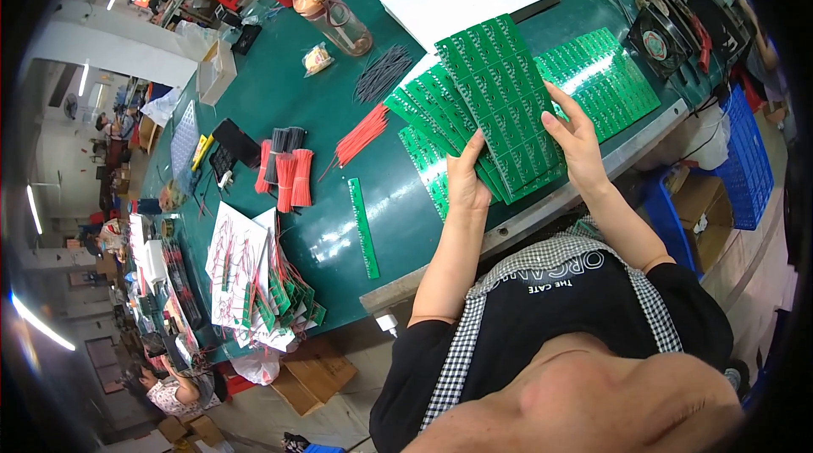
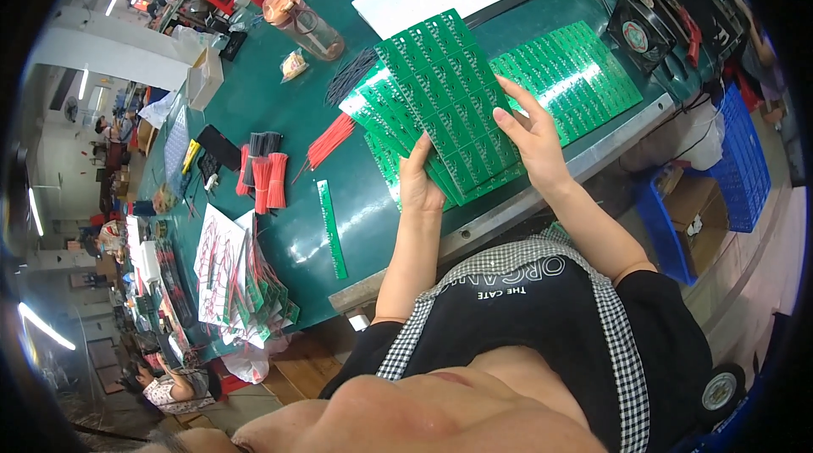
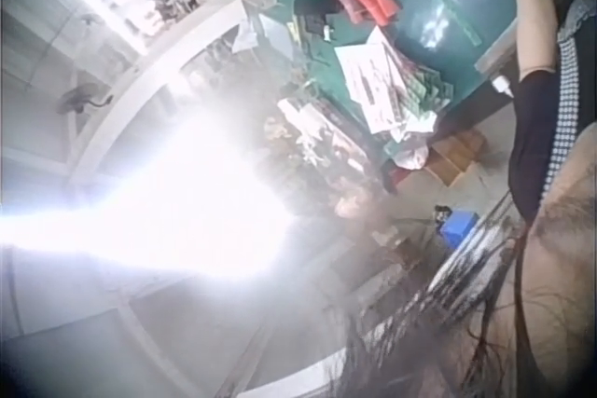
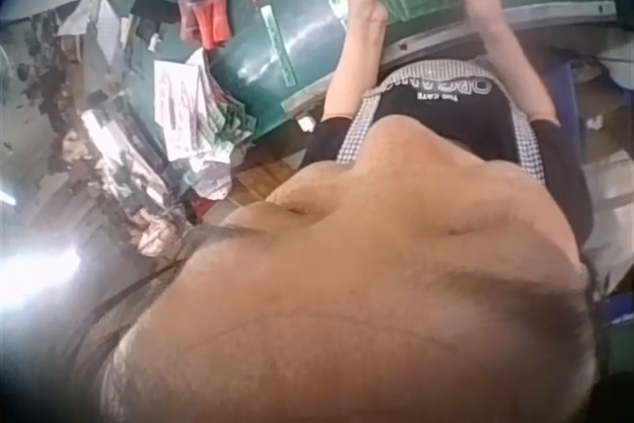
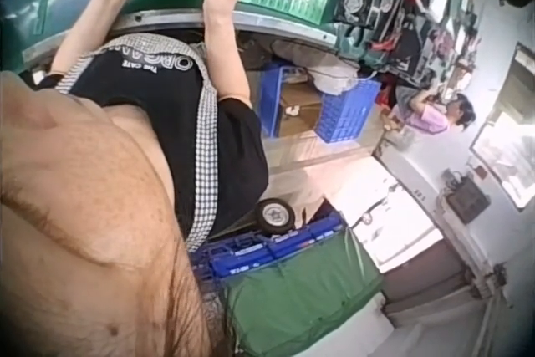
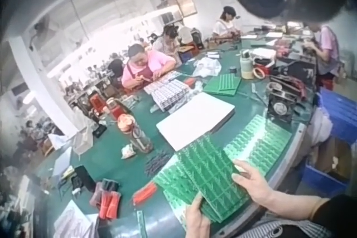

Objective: Sorting and counting stacks of green LED circuit boards at an assembly workbench.

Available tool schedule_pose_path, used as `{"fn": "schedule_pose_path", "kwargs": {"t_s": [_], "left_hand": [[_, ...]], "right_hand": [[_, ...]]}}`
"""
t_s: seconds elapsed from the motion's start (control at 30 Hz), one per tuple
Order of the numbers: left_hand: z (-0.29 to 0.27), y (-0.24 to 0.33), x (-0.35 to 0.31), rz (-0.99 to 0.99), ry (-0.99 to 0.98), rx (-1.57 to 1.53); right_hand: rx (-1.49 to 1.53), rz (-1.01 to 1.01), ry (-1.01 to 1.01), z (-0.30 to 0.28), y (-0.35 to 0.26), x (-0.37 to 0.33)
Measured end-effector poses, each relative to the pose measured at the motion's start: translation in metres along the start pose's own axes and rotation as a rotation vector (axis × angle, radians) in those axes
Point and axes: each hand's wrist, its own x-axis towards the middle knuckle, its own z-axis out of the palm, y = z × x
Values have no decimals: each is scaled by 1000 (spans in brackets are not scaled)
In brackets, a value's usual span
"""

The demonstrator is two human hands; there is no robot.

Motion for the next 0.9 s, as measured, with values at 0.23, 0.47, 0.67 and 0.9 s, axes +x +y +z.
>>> {"fn": "schedule_pose_path", "kwargs": {"t_s": [0.23, 0.47, 0.67, 0.9], "left_hand": [[-2, 0, 0, 46, 31, 79], [0, 3, 0, 49, 56, 61], [-1, -2, -3, 74, -21, 48], [-10, -5, 0, -99, -18, -89]], "right_hand": [[294, 263, -6, -18, 12, 8], [-55, 50, 104, -9, -7, 3], [-417, -171, 129, 1, -20, -11], [-83, 11, 111, 1, -30, -4]]}}
